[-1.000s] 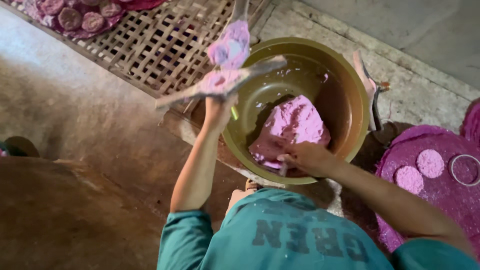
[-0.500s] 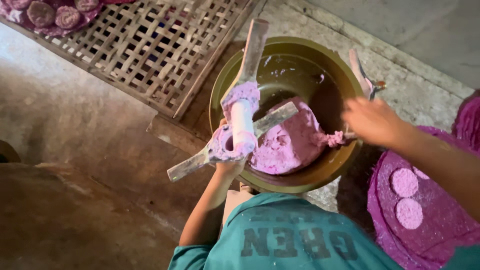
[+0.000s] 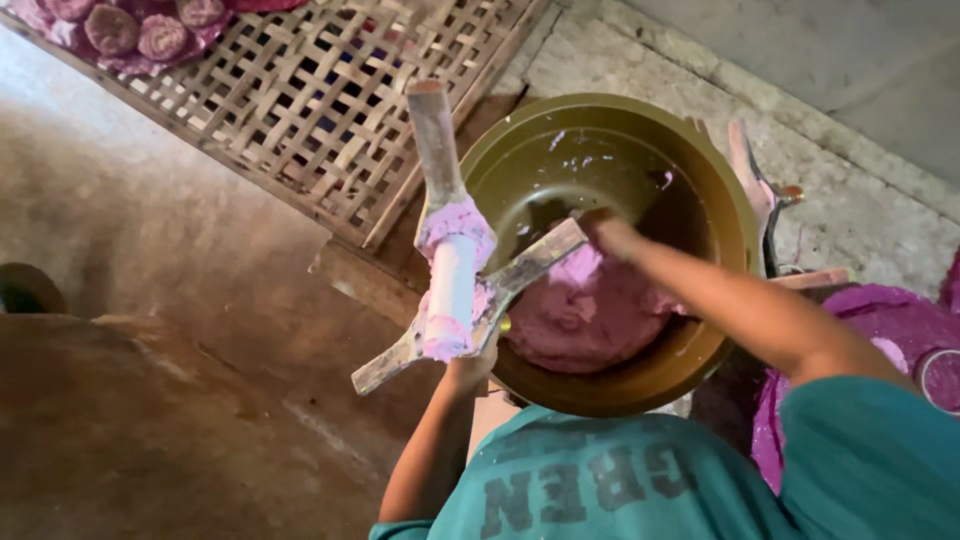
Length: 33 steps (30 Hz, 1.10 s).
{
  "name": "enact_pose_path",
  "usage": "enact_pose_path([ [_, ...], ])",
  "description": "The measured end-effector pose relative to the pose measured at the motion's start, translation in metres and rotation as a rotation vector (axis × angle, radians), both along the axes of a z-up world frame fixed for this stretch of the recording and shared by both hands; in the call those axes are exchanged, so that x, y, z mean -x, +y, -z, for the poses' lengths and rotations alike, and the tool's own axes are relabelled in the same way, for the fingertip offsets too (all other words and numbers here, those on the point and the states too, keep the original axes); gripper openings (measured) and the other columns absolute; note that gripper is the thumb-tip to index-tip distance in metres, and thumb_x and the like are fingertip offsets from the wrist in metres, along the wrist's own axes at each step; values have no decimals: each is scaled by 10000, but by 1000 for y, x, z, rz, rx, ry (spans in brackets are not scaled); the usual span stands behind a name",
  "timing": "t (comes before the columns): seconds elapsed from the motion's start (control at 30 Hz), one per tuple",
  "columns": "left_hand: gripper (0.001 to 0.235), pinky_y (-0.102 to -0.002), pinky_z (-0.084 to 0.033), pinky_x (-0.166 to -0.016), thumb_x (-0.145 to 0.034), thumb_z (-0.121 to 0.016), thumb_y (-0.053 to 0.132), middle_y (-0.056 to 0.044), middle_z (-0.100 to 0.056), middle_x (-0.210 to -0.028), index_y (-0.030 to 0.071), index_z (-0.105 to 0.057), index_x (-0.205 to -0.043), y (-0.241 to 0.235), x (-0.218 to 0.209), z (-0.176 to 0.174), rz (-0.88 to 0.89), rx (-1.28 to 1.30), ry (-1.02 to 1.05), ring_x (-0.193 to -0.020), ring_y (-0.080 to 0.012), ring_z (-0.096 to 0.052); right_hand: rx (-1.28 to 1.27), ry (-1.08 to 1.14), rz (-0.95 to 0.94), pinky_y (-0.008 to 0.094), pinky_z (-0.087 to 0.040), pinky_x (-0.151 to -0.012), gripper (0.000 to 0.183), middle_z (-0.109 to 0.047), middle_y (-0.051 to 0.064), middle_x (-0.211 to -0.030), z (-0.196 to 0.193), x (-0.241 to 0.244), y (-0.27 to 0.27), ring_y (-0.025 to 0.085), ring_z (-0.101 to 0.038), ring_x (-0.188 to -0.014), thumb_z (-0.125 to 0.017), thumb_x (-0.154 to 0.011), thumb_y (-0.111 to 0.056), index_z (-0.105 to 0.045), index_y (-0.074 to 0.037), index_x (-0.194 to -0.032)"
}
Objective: The person repeatedly scoops pink dough from a bowl, places it on a flat pink sheet, and uses a circular cutter and wooden mallet to form round pieces. The finished rounds are arranged on a tray nearby.
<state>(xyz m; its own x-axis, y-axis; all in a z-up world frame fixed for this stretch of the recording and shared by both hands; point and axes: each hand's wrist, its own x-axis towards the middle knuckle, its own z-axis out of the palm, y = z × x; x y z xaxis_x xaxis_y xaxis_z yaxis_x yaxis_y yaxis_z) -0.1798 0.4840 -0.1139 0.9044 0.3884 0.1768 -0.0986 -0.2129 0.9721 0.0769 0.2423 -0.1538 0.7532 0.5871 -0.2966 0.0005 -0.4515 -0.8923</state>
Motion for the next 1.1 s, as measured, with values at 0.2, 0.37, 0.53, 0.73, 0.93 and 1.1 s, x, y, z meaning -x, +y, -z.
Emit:
enact_pose_path([
  [0.2,367,-347,-537,-830,-883,-748,72,-103,-667,-1090,23,-614,-1221,2,-16,-32,-52,-92,-256,-970,-232,-651,38,-446,-378,484,-434,-1050,425,-606,288,-1327,-107,125,36,415,-571,-1223,-562,-1022,-310,-635,23,-1276],
  [0.37,306,-342,-527,-873,-948,-686,70,-86,-666,-1123,4,-614,-1237,1,-21,-10,-17,171,-217,-1006,-214,-644,34,-618,-599,515,-318,-1116,801,-383,340,-1529,-161,159,9,480,-373,-1377,-685,-845,-305,-406,64,-1499],
  [0.53,182,-318,-541,-957,-1060,-613,29,-51,-677,-1197,78,-649,-1232,-10,-18,20,-25,-376,-283,-1090,-192,-663,285,-607,-347,518,-226,-1278,656,-408,151,-1628,-160,142,5,332,-390,-1518,-621,-992,-227,-411,-57,-1590],
  [0.73,301,-371,-475,-1036,-984,-575,-34,-123,-600,-1314,-24,-614,-1282,-8,-25,13,105,50,-183,-1203,-254,-577,429,-806,-419,609,-127,-1207,779,-368,218,-1576,-130,159,40,370,-288,-1503,-616,-861,-377,-395,4,-1503],
  [0.93,345,-360,-473,-1052,-976,-573,-1,-130,-611,-1317,-22,-596,-1320,-2,-38,13,82,290,-160,-1228,-232,-580,509,-732,-437,581,-91,-1243,704,-309,179,-1637,-112,121,65,320,-226,-1561,-550,-945,-354,-359,-50,-1550],
  [1.1,248,-366,-534,-993,-1007,-596,36,-118,-700,-1158,5,-673,-1240,8,-36,27,116,-79,-82,-1097,-231,-672,109,-521,-287,612,-18,-1223,716,-210,229,-1695,-126,169,43,373,-153,-1579,-478,-1018,-328,-277,15,-1613],
])
